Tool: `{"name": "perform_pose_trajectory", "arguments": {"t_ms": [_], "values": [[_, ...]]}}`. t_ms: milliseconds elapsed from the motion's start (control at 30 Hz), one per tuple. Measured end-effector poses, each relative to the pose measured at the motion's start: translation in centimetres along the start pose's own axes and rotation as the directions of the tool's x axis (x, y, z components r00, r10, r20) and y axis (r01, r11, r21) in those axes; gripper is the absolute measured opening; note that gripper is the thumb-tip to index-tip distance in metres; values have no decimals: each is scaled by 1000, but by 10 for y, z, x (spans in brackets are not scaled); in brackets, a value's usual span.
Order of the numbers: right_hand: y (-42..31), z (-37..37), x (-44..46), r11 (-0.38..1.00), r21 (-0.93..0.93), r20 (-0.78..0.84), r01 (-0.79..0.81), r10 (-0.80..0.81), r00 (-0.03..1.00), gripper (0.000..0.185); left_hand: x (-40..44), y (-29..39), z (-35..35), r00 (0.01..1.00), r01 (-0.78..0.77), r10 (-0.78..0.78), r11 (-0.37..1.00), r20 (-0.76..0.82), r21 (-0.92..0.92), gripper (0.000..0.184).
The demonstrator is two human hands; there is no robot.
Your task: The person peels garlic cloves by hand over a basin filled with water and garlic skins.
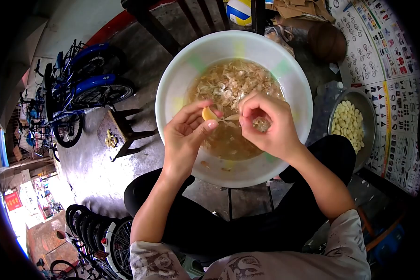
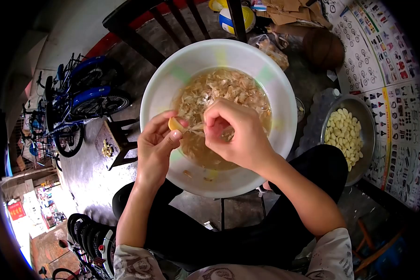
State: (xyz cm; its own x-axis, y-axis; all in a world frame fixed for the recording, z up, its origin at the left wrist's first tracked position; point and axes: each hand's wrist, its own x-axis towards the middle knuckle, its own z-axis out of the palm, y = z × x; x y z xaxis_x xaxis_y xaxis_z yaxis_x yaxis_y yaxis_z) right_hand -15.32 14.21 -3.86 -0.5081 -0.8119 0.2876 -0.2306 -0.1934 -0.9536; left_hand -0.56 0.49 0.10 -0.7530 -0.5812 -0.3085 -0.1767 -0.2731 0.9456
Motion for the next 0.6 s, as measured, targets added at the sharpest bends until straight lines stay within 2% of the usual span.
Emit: {"name": "perform_pose_trajectory", "arguments": {"t_ms": [33, 167, 233, 333, 367, 400, 467, 600], "values": [[-3, -1, 0, 995, 27, -4, -99, 99, 995, 22, 1, -3, -2, 999, -1, 1, 1000, 37, 10, 38], [-7, -1, 5, 997, -77, -1, -8, 8, 1000, 26, 3, -13, -3, 994, -41, 36, 998, 106, 45, 44], [-8, 3, 2, 997, 13, 84, -75, 73, 994, 30, 2, -12, 0, 993, -41, 39, 999, 108, 23, 43], [-2, 13, -6, 991, 88, 14, -99, 98, 995, 28, 3, -15, 5, 994, -45, 47, 999, 102, -20, 42], [1, 13, -6, 1000, 4, -8, -2, 2, 1000, 24, 3, -17, 6, 994, -49, 52, 998, 93, -38, 41], [3, 13, -7, 1000, 4, -8, -2, 2, 1000, 24, 3, -18, 5, 994, -48, 51, 998, 94, -37, 41], [5, 12, -8, 989, -124, -18, 81, -83, 996, 21, 4, -19, 3, 993, -53, 58, 997, 107, -51, 38], [3, 14, -6, 972, -173, -50, 158, -169, 984, 20, 6, -23, 0, 996, -35, 39, 998, 79, -48, 36]]}}
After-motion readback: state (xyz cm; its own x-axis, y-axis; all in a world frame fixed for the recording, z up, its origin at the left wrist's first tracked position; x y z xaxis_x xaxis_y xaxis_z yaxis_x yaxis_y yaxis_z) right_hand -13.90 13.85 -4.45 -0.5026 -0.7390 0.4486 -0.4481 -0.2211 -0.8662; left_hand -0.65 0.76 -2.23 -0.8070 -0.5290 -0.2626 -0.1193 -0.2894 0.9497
